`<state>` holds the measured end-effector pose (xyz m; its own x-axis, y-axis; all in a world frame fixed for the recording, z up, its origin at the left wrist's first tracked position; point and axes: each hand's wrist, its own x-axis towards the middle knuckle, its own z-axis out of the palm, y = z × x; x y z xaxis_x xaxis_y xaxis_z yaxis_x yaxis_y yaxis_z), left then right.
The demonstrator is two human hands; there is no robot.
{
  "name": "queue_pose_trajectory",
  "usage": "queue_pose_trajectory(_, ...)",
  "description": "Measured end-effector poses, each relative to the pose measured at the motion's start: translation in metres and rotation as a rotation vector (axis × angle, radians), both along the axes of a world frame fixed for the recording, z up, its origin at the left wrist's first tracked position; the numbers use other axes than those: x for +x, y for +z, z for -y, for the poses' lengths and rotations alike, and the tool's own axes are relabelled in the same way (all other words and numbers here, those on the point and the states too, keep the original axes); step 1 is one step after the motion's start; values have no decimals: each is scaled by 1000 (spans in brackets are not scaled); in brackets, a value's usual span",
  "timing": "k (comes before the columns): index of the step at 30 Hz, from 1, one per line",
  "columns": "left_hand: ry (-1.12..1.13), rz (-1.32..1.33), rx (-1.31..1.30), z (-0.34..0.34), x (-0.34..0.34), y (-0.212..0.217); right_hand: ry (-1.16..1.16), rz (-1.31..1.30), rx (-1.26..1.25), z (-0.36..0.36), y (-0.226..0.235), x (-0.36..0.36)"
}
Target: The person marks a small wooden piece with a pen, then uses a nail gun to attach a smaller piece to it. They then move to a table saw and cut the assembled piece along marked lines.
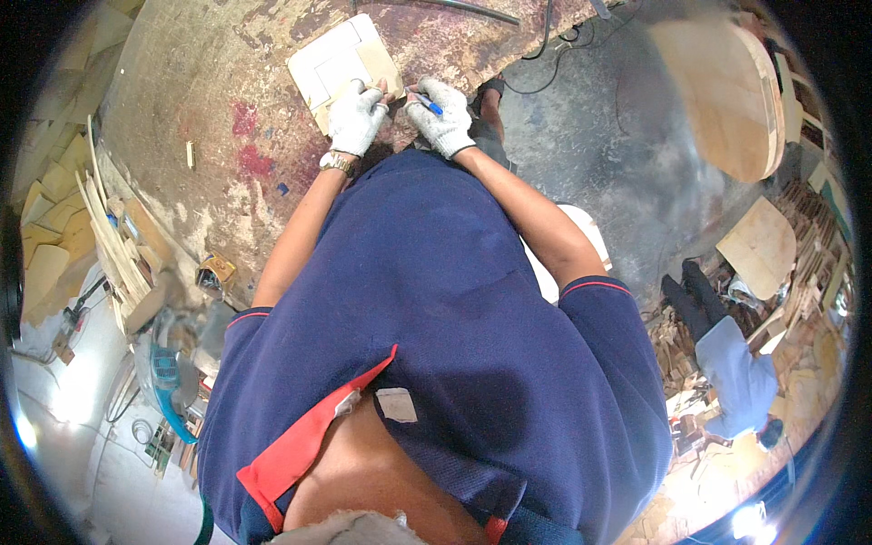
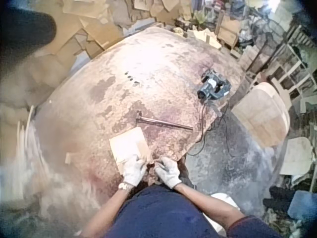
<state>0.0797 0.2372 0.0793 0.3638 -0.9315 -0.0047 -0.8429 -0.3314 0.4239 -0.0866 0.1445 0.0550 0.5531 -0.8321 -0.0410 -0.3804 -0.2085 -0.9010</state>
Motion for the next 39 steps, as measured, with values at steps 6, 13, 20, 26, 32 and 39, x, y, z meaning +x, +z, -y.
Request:
queue_pose_trajectory(6,7,-23,-13,-1,0,-2,17,-41,-30,0,-5,0)
queue_pose_trajectory(13,4,-31,-33,-1,-1,-2,19,-45,-4,0,-1,1)
queue_pose_trajectory(20,16,-27,-40,0,-1,-2,17,-54,-6,-1,-2,2)
queue_pose_trajectory(26,7,-22,-37,-1,-1,0,42,-74,-69,-1,-1,0)
queue_pose_trajectory(32,15,-28,-28,-1,-1,-3,76,-98,-112,-2,3,-1)
queue_pose_trajectory(39,1,-4,-23,-1,0,-3,138,-125,-147,-1,10,-2)
